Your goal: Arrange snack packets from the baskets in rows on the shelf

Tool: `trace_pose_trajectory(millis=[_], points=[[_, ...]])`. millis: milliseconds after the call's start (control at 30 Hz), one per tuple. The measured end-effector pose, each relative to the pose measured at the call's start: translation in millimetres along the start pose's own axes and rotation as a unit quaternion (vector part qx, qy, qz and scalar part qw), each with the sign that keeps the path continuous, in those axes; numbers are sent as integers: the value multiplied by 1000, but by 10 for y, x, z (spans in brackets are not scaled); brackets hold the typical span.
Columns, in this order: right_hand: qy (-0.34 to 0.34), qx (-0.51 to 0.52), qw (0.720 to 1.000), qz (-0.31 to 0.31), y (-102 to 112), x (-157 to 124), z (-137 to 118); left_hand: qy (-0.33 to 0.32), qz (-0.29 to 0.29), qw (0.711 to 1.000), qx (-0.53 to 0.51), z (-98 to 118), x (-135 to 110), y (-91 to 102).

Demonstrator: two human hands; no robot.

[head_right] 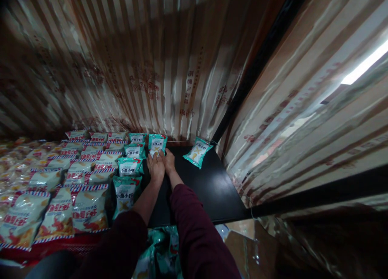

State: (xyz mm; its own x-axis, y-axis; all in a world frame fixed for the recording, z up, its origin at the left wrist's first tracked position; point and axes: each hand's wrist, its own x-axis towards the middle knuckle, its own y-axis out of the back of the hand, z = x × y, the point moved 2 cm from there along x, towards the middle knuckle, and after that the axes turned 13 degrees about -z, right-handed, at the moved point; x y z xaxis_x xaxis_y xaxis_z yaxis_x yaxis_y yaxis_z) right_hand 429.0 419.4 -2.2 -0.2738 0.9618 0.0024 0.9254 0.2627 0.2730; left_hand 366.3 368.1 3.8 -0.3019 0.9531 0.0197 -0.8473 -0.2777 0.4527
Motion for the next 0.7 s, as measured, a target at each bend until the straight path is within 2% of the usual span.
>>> trace_pose_trajectory(millis=[200, 400, 700], points=[[-8, -19, 1000, -5, -41, 98, -44, -10, -2, 1000, 5, -40, 115, -1], [18, -33, 999, 10, -73, 176, -54, -23, 6, 1000, 13, -102, 205, 5], [18, -82, 996, 19, -97, 282, 67, -53, -12, 998, 16, -152, 276, -7]])
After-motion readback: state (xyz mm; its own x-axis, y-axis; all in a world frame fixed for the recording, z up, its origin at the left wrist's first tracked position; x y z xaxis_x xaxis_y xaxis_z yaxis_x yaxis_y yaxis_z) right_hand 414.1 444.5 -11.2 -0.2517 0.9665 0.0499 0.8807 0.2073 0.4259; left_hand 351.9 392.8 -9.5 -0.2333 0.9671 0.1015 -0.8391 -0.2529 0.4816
